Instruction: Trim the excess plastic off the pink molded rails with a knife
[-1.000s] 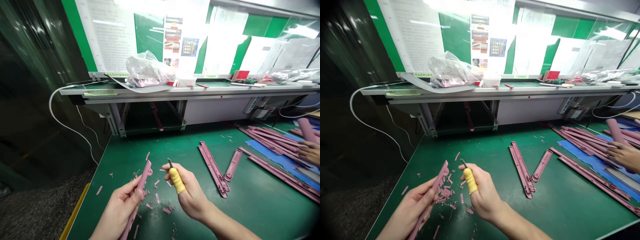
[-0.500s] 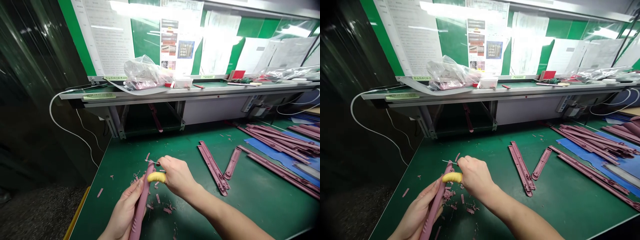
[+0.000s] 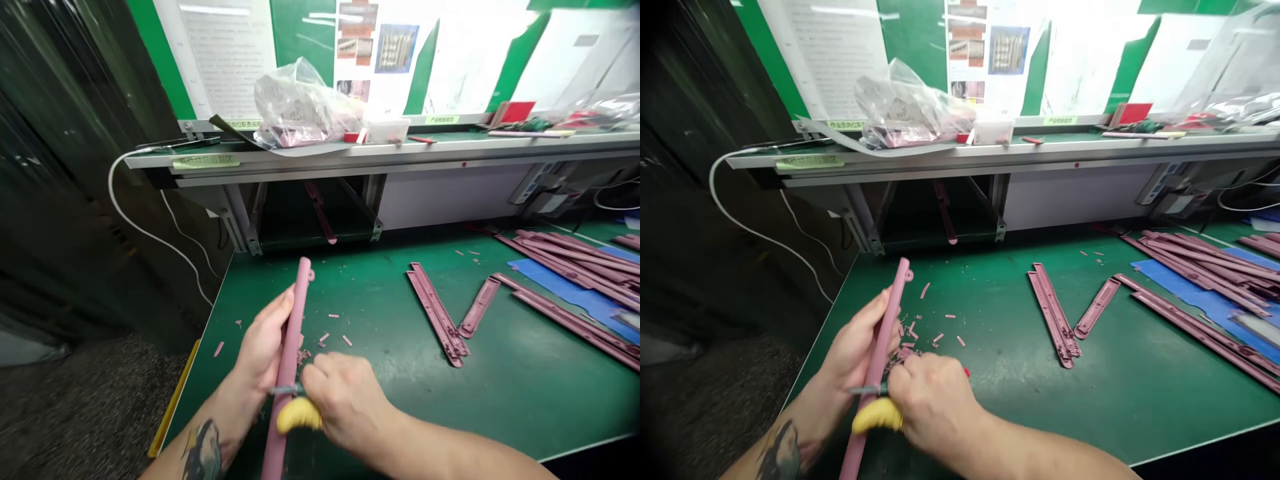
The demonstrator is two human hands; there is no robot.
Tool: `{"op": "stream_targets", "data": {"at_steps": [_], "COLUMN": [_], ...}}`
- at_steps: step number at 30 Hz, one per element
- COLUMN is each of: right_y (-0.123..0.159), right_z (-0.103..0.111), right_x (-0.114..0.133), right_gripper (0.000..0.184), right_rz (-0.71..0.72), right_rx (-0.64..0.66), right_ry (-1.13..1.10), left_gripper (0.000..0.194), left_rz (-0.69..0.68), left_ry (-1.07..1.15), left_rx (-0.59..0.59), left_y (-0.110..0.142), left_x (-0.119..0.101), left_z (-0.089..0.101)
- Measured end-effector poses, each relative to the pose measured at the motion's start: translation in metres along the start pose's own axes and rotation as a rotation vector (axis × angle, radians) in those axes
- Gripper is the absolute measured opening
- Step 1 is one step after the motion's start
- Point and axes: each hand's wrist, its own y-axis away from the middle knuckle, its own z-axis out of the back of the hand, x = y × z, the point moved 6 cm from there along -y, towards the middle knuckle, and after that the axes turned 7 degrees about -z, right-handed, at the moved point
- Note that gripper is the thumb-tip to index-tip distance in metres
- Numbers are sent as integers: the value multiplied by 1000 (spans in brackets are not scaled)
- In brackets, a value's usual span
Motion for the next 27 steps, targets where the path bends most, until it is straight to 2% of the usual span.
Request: {"op": "stream_targets", "data": {"at_steps": [3,5,7,10,13,15,18,23,27], "right_y": [30,38,29,-8,-41,-54,-58,-51,-40], "right_z": [-32,-42,-34,-3,25,29,24,26,24], "right_x": [29,30,8,-46,-84,-94,-94,-85,-65], "right_gripper": [38,47,59,74,74,70,61,60,51], "right_rz": [160,222,143,-128,-247,-264,-256,-259,-184], "right_rx": [91,100,55,-59,-118,-95,-20,16,35], "right_ry": [-59,-150,-293,-443,-380,-287,-178,-47,-13], "left_gripper": [23,26,26,29,33,40,45,30,31], "left_rz": [-60,-91,-85,-12,82,124,123,29,-1], "left_ry": [30,53,46,-34,-129,-178,-147,5,-3], "left_rx": [-15,-11,11,45,52,49,59,60,32], "left_y": [-29,-39,-37,-17,9,21,29,27,23], "left_x": [-24,-35,-35,-10,22,36,45,44,42], "left_z": [3,8,12,17,21,21,18,19,20]}}
